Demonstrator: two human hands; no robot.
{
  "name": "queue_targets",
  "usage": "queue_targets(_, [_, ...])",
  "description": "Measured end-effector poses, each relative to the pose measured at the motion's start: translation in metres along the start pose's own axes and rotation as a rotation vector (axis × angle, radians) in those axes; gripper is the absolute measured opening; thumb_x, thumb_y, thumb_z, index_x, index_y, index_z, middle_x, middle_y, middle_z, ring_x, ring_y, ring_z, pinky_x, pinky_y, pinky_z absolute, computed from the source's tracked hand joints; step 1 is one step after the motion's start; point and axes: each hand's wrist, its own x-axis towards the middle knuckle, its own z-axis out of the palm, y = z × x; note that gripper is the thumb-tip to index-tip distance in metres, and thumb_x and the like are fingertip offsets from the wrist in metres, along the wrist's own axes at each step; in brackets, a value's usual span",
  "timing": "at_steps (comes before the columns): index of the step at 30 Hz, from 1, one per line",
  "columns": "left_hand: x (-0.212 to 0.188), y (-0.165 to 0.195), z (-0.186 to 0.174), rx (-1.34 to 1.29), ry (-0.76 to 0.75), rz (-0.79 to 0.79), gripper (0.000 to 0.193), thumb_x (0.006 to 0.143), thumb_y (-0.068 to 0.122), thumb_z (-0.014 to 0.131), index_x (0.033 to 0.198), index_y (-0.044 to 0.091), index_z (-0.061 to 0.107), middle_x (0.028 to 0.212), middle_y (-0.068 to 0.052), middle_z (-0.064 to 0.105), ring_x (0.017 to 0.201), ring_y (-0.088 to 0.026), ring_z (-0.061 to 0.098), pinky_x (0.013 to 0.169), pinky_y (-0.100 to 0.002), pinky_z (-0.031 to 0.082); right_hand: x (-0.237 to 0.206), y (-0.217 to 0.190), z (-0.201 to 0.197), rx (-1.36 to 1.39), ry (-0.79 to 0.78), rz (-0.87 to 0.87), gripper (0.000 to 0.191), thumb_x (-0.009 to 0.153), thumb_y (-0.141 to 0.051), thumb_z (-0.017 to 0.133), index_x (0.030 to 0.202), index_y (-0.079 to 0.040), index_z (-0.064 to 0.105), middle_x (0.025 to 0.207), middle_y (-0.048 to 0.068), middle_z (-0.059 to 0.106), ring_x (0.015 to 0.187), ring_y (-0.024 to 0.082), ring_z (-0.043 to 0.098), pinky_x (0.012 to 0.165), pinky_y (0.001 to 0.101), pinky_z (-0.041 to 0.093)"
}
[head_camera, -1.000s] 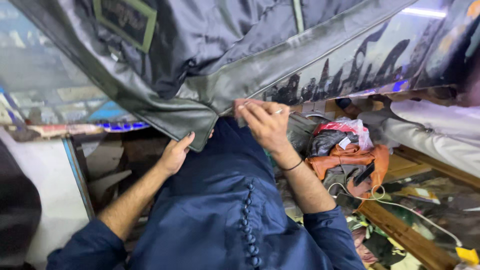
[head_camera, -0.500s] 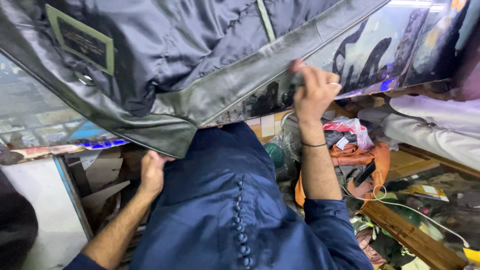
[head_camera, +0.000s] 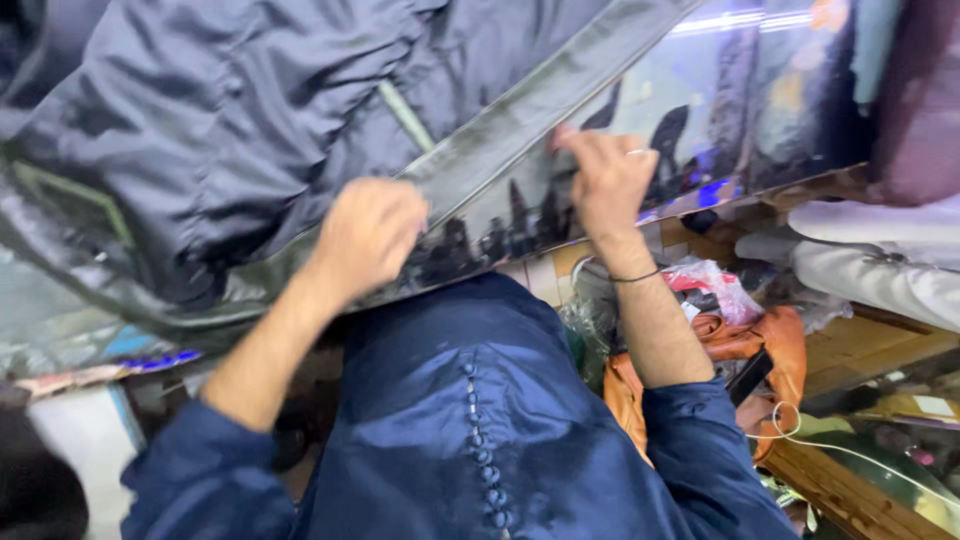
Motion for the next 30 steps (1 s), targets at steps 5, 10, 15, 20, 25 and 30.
queue_targets(5, [0.144, -0.064, 0.044, 0.226, -0.040, 0.127, 0.029, 0.093, 0.012, 0.074, 0.121, 0.006, 0.069, 0.141, -0.017, 0.060, 0.135, -0.038, 0.056, 0.115, -0.046, 0.046, -0.026, 0.137, -0.037, 0.038, 0.288, 0.337, 0.032, 0.091, 0.001, 0.069, 0.121, -0.009, 0.068, 0.114, 0.011, 0.068, 0.105, 0.034, 0.058, 0.091, 0.0477, 0.045])
queue_targets(10, [0.214, -0.091, 0.082, 0.356, -0.084, 0.138, 0.043, 0.098, 0.025, 0.079, 0.137, 0.012, 0.068, 0.155, -0.024, 0.049, 0.144, -0.042, 0.044, 0.120, -0.054, 0.038, -0.064, 0.259, -0.066, -0.071, 0.393, 0.582, 0.025, 0.090, -0.006, 0.074, 0.114, -0.003, 0.067, 0.106, 0.015, 0.066, 0.101, 0.040, 0.060, 0.088, 0.0479, 0.046])
queue_targets(15, [0.251, -0.099, 0.111, 0.598, -0.025, 0.092, 0.051, 0.092, 0.040, 0.081, 0.136, 0.017, 0.071, 0.152, -0.025, 0.048, 0.144, -0.046, 0.038, 0.110, -0.061, 0.033, -0.051, 0.307, -0.067, -0.023, 0.165, 0.655, 0.015, 0.089, -0.010, 0.075, 0.102, -0.004, 0.070, 0.095, 0.018, 0.065, 0.090, 0.041, 0.064, 0.078, 0.0476, 0.049])
queue_targets(20, [0.292, -0.114, 0.129, 0.538, 0.030, -0.070, 0.033, 0.090, 0.024, 0.077, 0.120, 0.014, 0.067, 0.135, -0.013, 0.051, 0.125, -0.035, 0.049, 0.103, -0.051, 0.040, 0.018, 0.344, -0.074, 0.020, 0.337, 0.580, 0.011, 0.092, -0.010, 0.073, 0.102, -0.007, 0.072, 0.096, 0.016, 0.066, 0.092, 0.038, 0.066, 0.080, 0.0463, 0.051])
queue_targets(25, [0.328, -0.117, 0.136, 0.536, 0.157, -0.057, 0.038, 0.090, 0.017, 0.078, 0.123, 0.007, 0.062, 0.128, -0.016, 0.050, 0.110, -0.032, 0.054, 0.092, -0.046, 0.046, 0.059, 0.364, -0.057, -0.159, 0.298, 0.300, 0.024, 0.084, -0.008, 0.072, 0.106, -0.001, 0.066, 0.101, 0.017, 0.064, 0.095, 0.042, 0.062, 0.082, 0.0469, 0.049])
queue_targets(30, [0.354, -0.125, 0.140, 0.618, 0.150, -0.178, 0.051, 0.090, 0.035, 0.086, 0.122, 0.002, 0.065, 0.114, -0.022, 0.058, 0.098, -0.040, 0.059, 0.075, -0.049, 0.050, 0.020, 0.380, -0.048, 0.154, 0.275, 0.647, 0.015, 0.098, -0.013, 0.073, 0.110, -0.005, 0.071, 0.099, 0.011, 0.072, 0.093, 0.032, 0.068, 0.081, 0.0414, 0.054])
